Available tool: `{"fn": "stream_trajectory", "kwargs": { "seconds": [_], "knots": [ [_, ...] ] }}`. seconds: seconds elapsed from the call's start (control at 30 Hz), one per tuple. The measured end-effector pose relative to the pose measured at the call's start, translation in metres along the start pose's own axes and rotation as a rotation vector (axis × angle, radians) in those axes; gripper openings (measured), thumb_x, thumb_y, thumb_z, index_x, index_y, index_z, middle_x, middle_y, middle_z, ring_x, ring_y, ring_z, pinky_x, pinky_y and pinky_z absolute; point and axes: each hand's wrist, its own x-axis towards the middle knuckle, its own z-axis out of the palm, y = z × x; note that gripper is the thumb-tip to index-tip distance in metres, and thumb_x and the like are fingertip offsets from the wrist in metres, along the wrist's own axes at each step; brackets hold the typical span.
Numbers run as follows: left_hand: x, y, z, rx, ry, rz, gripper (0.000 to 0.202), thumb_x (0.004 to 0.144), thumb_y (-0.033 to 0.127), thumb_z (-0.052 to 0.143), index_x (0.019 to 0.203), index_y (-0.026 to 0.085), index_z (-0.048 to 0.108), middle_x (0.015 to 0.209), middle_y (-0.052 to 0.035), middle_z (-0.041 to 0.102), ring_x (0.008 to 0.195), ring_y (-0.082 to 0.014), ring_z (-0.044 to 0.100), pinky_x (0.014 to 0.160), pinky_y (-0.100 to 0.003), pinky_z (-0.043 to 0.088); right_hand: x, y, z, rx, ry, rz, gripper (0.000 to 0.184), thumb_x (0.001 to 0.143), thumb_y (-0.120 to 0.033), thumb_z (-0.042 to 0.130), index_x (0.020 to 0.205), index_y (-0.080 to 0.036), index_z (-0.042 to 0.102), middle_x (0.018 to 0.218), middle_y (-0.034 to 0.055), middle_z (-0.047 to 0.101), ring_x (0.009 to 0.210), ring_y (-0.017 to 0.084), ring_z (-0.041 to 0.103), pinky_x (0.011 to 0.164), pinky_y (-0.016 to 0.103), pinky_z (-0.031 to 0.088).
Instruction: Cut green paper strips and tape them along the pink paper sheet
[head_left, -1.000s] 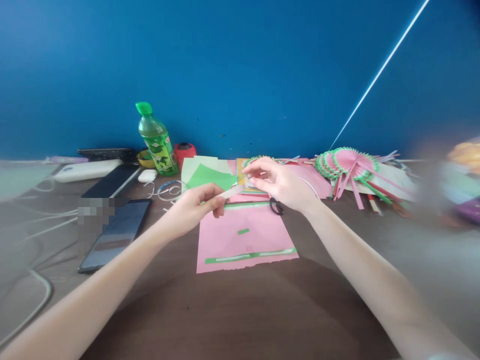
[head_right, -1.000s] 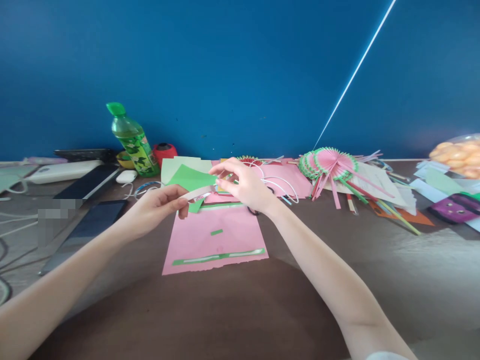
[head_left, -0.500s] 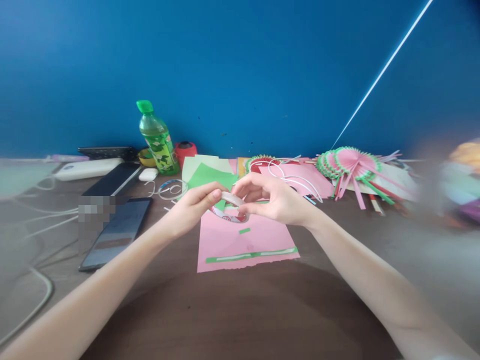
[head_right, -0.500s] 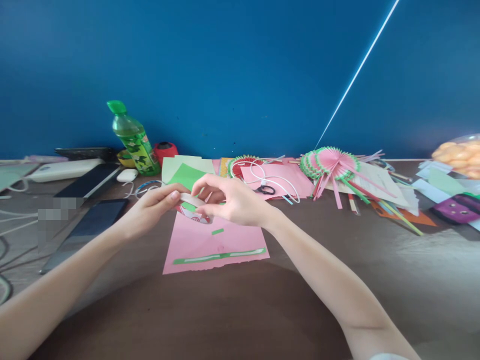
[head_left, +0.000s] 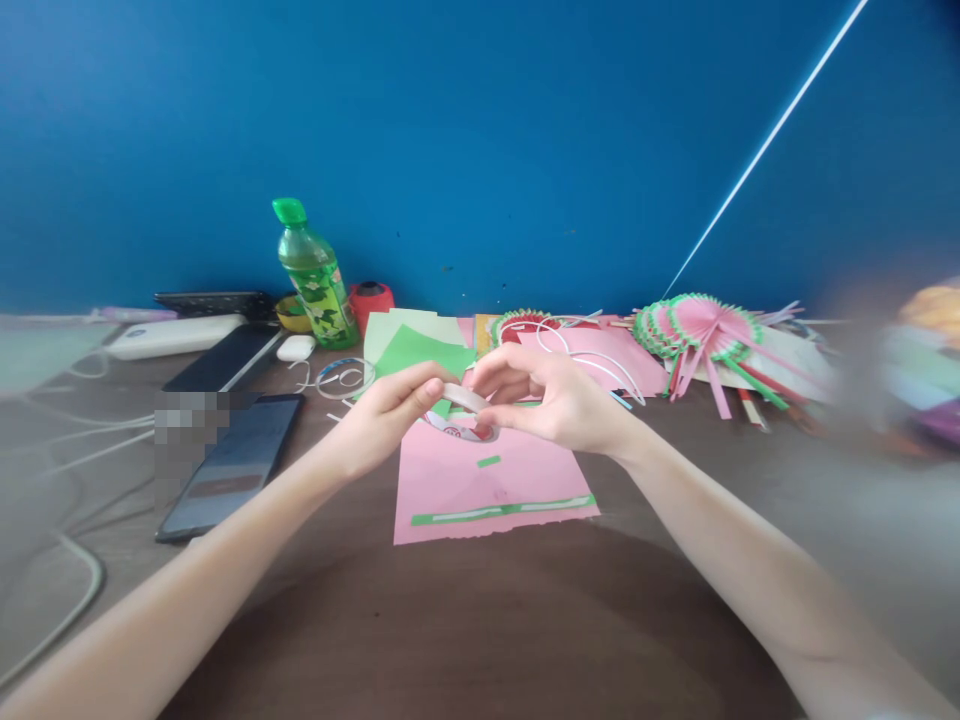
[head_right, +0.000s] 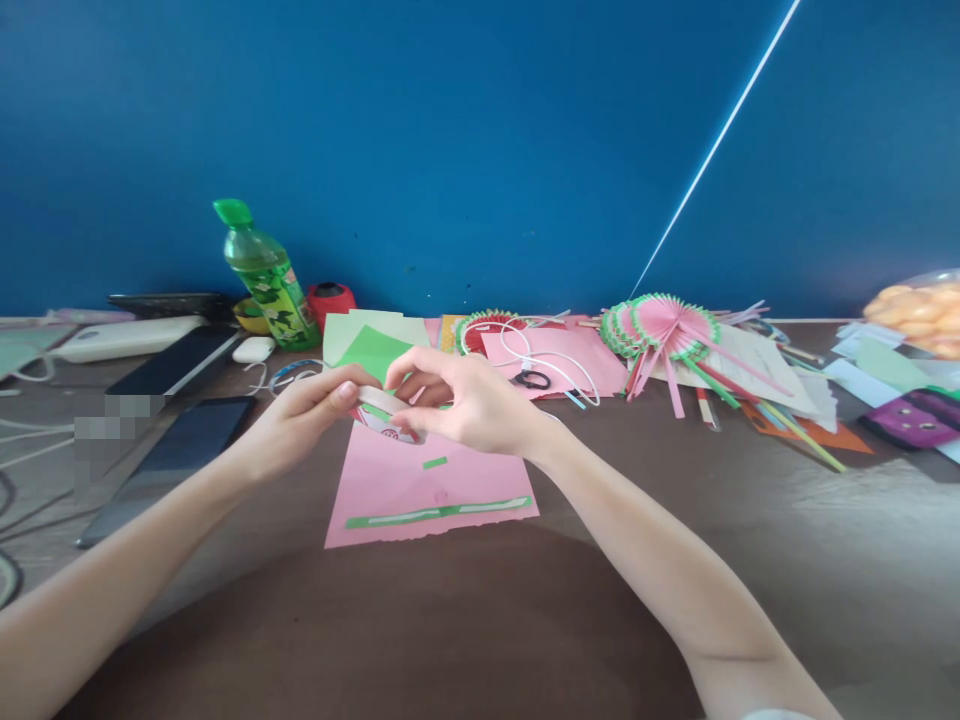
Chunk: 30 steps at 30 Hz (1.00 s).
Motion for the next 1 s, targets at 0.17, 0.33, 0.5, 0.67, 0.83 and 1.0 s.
{"fn": "stream_trajectory", "kwargs": {
  "seconds": [0.17,0.33,0.5,0.67,0.83,1.0],
  "knots": [
    [-0.0007,0.0043,-0.0007,0.047,0.019,0.027,0.030,0.090,0.038,0.035,0.086,0.017,0.057,0.071,0.0017,0.053,0.066,-0.0112,0.047,0.062,-0.022,0.037,-0.0017,-0.0011,0.0004,-0.034,0.017,-0.020,0.023,0.075,-0.016,0.062,0.095,-0.020,0.051,0.078,-0.0014,0.065,0.072,0.014,0.066,0.070,0.031,0.054],
    [-0.0001,0.0066,-0.0015,0.076,0.027,0.024,0.033,0.089,0.041,0.035,0.088,0.017,0.058,0.071,0.0008,0.055,0.066,-0.0122,0.049,0.062,-0.023,0.038,-0.0026,-0.0010,0.0012,-0.046,0.012,-0.036,0.023,0.077,-0.014,0.059,0.097,-0.020,0.051,0.080,-0.0011,0.066,0.073,0.014,0.066,0.071,0.031,0.054],
    [-0.0001,0.0075,-0.0008,0.077,0.025,0.028,0.034,0.089,0.041,0.035,0.087,0.017,0.058,0.071,0.0010,0.055,0.066,-0.0118,0.049,0.062,-0.023,0.038,-0.0026,-0.0021,0.0007,-0.060,0.006,-0.044,0.019,0.079,-0.015,0.058,0.095,-0.020,0.051,0.080,-0.0009,0.066,0.072,0.013,0.066,0.071,0.030,0.054],
    [-0.0003,0.0074,-0.0006,0.084,0.021,0.034,0.034,0.089,0.042,0.035,0.086,0.017,0.057,0.070,0.0010,0.054,0.065,-0.0117,0.048,0.061,-0.023,0.038,-0.0030,-0.0032,0.0011,-0.057,-0.006,-0.008,0.014,0.078,-0.015,0.059,0.087,-0.019,0.049,0.074,-0.0020,0.064,0.071,0.014,0.066,0.069,0.029,0.053],
    [0.0006,0.0044,-0.0006,0.078,0.008,0.018,0.035,0.089,0.043,0.034,0.087,0.017,0.057,0.071,0.0010,0.054,0.065,-0.0120,0.048,0.061,-0.023,0.037,-0.0030,-0.0021,0.0018,-0.011,0.004,0.013,0.021,0.078,-0.016,0.059,0.094,-0.020,0.047,0.078,-0.0024,0.064,0.071,0.013,0.066,0.070,0.030,0.054],
    [0.0015,0.0070,0.0008,0.103,0.084,-0.007,0.034,0.089,0.041,0.034,0.084,0.017,0.058,0.069,0.0011,0.052,0.062,-0.0117,0.044,0.059,-0.023,0.036,-0.0015,0.0050,0.0040,-0.104,0.061,-0.060,0.024,0.081,-0.020,0.057,0.105,-0.020,0.057,0.094,0.0016,0.066,0.077,0.014,0.066,0.073,0.030,0.055]
  ]
}}
